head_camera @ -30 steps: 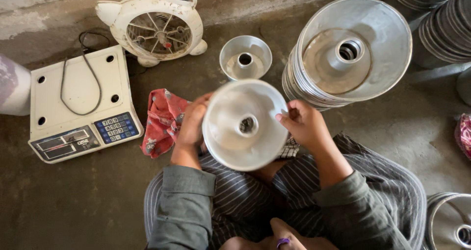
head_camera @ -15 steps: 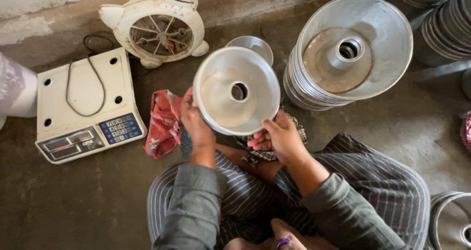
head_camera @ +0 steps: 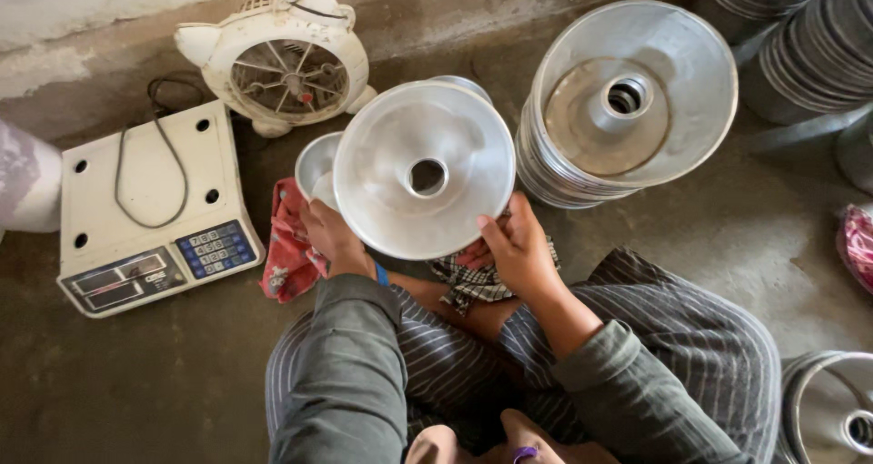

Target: The person sits on the floor and wipes the interior and exterior surfaces of metal funnel-shaped objects using a checkered cloth. They handle each funnel one at a time, turning it over to wipe different sides, then place it into a stack.

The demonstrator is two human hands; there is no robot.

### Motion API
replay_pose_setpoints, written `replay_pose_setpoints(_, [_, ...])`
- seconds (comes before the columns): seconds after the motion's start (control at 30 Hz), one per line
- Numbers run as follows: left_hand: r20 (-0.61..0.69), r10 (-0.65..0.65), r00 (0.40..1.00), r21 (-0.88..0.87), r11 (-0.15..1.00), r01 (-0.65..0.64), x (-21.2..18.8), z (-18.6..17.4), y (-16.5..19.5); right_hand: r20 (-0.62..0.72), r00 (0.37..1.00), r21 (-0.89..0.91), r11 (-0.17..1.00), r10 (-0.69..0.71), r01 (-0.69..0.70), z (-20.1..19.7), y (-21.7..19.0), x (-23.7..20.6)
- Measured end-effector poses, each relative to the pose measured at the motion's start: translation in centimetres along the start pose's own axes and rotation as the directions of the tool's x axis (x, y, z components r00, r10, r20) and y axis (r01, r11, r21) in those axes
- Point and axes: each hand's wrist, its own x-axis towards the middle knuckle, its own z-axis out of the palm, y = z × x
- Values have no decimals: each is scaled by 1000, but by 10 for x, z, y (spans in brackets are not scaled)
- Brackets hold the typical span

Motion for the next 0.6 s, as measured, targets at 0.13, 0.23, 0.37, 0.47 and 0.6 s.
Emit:
replay_pose_setpoints(0.13, [36, 146, 989, 7, 989, -146, 8, -1, -8, 8, 998, 36, 998, -57, 56, -3, 1, 1])
replay_pose_setpoints(0.23, [-54, 328, 943, 152, 936, -317, 17, -2, -3, 10, 998, 54, 996, -64, 64, -4, 0, 0])
replay_pose_setpoints(0.37, [535, 292, 793, -584, 806, 97, 17, -11, 13, 48, 998, 22, 999, 34, -35, -4, -9, 4])
replay_pose_setpoints(0.47, [858, 187, 478, -486, 593, 642, 0, -29, 27, 161, 977, -59, 989, 142, -134, -6, -22, 19])
replay_pose_setpoints(0.6, [710, 170, 683, -614, 623, 484, -6, -47, 45, 467, 823, -412, 903, 323, -121, -15, -35, 40])
